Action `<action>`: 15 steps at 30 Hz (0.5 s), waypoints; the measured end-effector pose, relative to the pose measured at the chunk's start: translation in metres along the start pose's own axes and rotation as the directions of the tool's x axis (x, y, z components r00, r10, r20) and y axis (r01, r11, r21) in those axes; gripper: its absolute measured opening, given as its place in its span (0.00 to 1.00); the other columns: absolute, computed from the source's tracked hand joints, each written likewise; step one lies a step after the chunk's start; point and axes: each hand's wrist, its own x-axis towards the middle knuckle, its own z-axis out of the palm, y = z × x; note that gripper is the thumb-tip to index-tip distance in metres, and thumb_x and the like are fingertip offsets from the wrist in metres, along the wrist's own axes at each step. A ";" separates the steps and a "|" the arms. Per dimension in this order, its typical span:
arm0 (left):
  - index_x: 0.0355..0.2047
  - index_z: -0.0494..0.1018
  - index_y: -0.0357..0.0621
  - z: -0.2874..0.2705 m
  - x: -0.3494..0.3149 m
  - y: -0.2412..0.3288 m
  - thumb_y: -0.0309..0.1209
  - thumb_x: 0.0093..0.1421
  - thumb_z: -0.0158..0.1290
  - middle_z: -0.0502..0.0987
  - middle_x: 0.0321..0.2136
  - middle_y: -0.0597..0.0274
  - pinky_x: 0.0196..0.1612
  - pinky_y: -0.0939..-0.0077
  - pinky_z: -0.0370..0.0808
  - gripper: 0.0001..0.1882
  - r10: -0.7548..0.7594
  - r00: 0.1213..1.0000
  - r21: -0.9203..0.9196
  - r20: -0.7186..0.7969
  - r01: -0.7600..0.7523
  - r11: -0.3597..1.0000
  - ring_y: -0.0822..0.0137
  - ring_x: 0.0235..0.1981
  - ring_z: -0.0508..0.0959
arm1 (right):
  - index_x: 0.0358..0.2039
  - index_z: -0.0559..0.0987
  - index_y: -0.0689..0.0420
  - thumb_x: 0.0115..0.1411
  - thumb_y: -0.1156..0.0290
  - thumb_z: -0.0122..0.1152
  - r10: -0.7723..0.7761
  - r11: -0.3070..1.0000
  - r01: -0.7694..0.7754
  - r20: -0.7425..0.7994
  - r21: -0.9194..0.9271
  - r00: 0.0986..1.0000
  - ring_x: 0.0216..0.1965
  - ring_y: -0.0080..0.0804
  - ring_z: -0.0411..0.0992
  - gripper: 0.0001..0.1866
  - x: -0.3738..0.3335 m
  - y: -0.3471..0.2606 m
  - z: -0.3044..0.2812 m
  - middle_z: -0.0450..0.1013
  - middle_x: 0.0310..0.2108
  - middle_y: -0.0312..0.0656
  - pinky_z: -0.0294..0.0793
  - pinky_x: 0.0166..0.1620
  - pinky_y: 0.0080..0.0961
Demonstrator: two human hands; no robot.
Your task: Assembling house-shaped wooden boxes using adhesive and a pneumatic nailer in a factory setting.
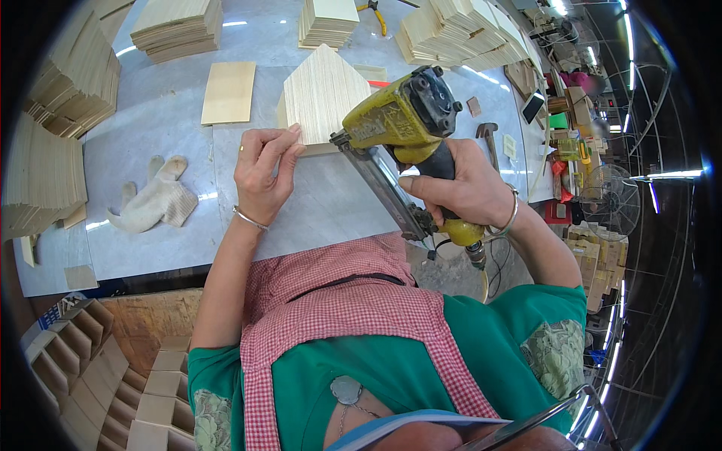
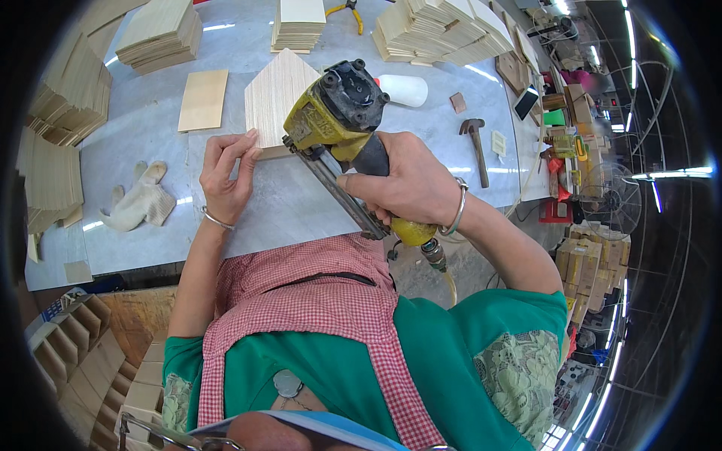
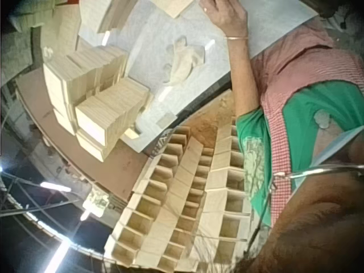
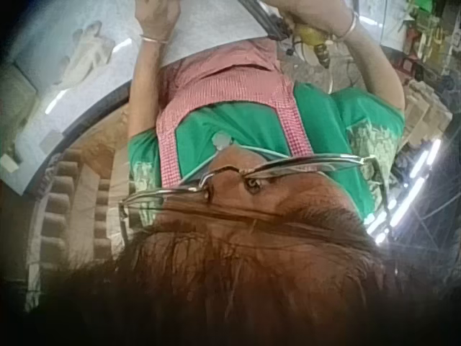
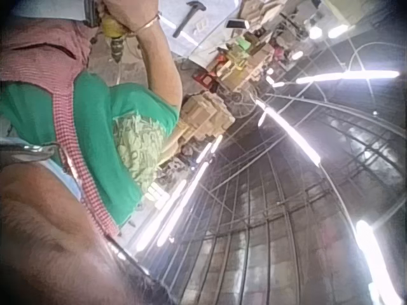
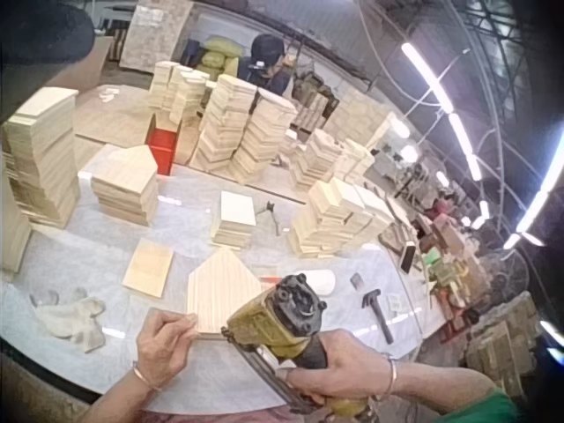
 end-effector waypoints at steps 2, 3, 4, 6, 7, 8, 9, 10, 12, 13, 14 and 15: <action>0.40 0.78 0.41 -0.001 0.000 0.001 0.21 0.52 0.60 0.73 0.30 0.59 0.30 0.75 0.73 0.13 -0.005 1.000 -0.001 0.005 0.005 1.000 0.65 0.30 0.74 | 0.32 0.74 0.69 0.54 0.69 0.61 0.005 0.998 -0.005 0.000 -0.059 1.000 0.12 0.19 0.67 0.14 0.001 -0.002 -0.001 0.69 0.13 0.36 0.66 0.17 0.20; 0.40 0.78 0.41 -0.002 0.000 0.001 0.21 0.52 0.60 0.73 0.30 0.59 0.30 0.75 0.73 0.13 -0.006 1.000 0.004 -0.001 0.006 1.000 0.65 0.30 0.74 | 0.32 0.74 0.69 0.53 0.69 0.61 0.008 0.993 -0.008 0.004 -0.117 1.000 0.13 0.20 0.67 0.14 0.002 -0.005 -0.001 0.69 0.13 0.36 0.66 0.17 0.20; 0.40 0.78 0.41 -0.004 -0.001 0.001 0.21 0.53 0.58 0.73 0.30 0.58 0.30 0.75 0.72 0.13 -0.024 1.000 -0.023 0.020 0.024 0.999 0.65 0.30 0.74 | 0.32 0.74 0.69 0.53 0.69 0.61 0.004 0.992 -0.002 0.009 -0.123 1.000 0.13 0.20 0.67 0.14 0.001 -0.007 -0.001 0.69 0.13 0.36 0.66 0.17 0.20; 0.41 0.77 0.41 -0.008 0.000 0.002 0.20 0.54 0.57 0.73 0.31 0.58 0.31 0.75 0.72 0.13 -0.046 0.998 -0.040 0.030 0.048 0.998 0.65 0.30 0.74 | 0.34 0.75 0.69 0.52 0.68 0.62 -0.017 0.993 0.012 -0.037 -0.121 0.999 0.13 0.20 0.68 0.16 -0.003 -0.010 0.003 0.69 0.13 0.36 0.67 0.18 0.21; 0.42 0.77 0.40 -0.009 0.000 0.002 0.19 0.54 0.55 0.72 0.32 0.57 0.32 0.75 0.72 0.14 -0.054 0.997 -0.067 0.059 0.058 0.996 0.64 0.31 0.74 | 0.34 0.75 0.69 0.52 0.68 0.62 -0.022 0.991 0.018 -0.026 -0.129 0.999 0.13 0.20 0.68 0.16 -0.003 -0.012 0.005 0.69 0.13 0.36 0.67 0.18 0.21; 0.43 0.77 0.40 -0.011 0.001 0.003 0.17 0.55 0.54 0.72 0.33 0.56 0.33 0.76 0.72 0.14 -0.062 0.994 -0.094 0.087 0.070 0.993 0.64 0.32 0.74 | 0.35 0.75 0.69 0.52 0.67 0.63 -0.023 0.993 0.020 -0.027 -0.115 0.999 0.14 0.20 0.68 0.17 -0.003 -0.013 0.007 0.69 0.13 0.36 0.67 0.18 0.21; 0.43 0.77 0.40 -0.013 0.001 0.004 0.17 0.55 0.54 0.72 0.33 0.56 0.33 0.76 0.72 0.14 -0.066 0.995 -0.090 0.078 0.073 0.993 0.64 0.32 0.74 | 0.37 0.75 0.69 0.52 0.67 0.64 -0.022 0.995 0.019 -0.034 -0.101 0.999 0.14 0.20 0.68 0.18 -0.004 -0.015 0.008 0.69 0.13 0.36 0.67 0.18 0.21; 0.43 0.76 0.40 -0.014 0.002 0.005 0.17 0.55 0.53 0.72 0.33 0.56 0.34 0.75 0.72 0.15 -0.090 0.991 -0.130 0.095 0.102 0.986 0.63 0.33 0.74 | 0.38 0.75 0.69 0.52 0.66 0.65 -0.016 0.995 0.014 -0.015 -0.100 1.000 0.14 0.19 0.68 0.19 -0.002 -0.014 0.009 0.70 0.14 0.36 0.67 0.19 0.21; 0.44 0.76 0.40 -0.015 0.001 0.004 0.16 0.55 0.52 0.72 0.33 0.56 0.35 0.75 0.72 0.16 -0.116 0.987 -0.166 0.107 0.133 0.977 0.63 0.33 0.74 | 0.38 0.75 0.69 0.52 0.66 0.65 -0.014 0.992 0.013 -0.004 -0.123 1.000 0.14 0.19 0.68 0.19 0.003 -0.019 0.013 0.70 0.14 0.36 0.67 0.19 0.21; 0.44 0.76 0.40 -0.014 0.000 0.003 0.16 0.55 0.52 0.72 0.33 0.56 0.35 0.75 0.72 0.16 -0.116 0.988 -0.178 0.104 0.133 0.975 0.63 0.33 0.74 | 0.38 0.75 0.69 0.52 0.66 0.65 -0.010 0.990 0.010 0.002 -0.139 1.000 0.14 0.19 0.68 0.20 0.005 -0.020 0.015 0.70 0.15 0.37 0.67 0.19 0.21; 0.44 0.76 0.40 -0.014 0.000 0.002 0.16 0.55 0.52 0.72 0.33 0.56 0.36 0.74 0.72 0.16 -0.115 0.988 -0.190 0.101 0.132 0.973 0.62 0.34 0.74 | 0.38 0.75 0.69 0.52 0.66 0.65 -0.010 0.990 0.011 0.007 -0.143 1.000 0.14 0.19 0.68 0.20 0.006 -0.022 0.017 0.70 0.15 0.37 0.67 0.19 0.21; 0.44 0.76 0.40 -0.014 0.000 0.003 0.16 0.55 0.52 0.72 0.33 0.56 0.36 0.74 0.72 0.16 -0.118 0.988 -0.189 0.097 0.135 0.973 0.62 0.34 0.74 | 0.38 0.75 0.69 0.52 0.66 0.65 -0.023 0.991 0.023 0.004 -0.130 1.000 0.14 0.19 0.68 0.20 0.007 -0.025 0.018 0.70 0.15 0.37 0.67 0.19 0.21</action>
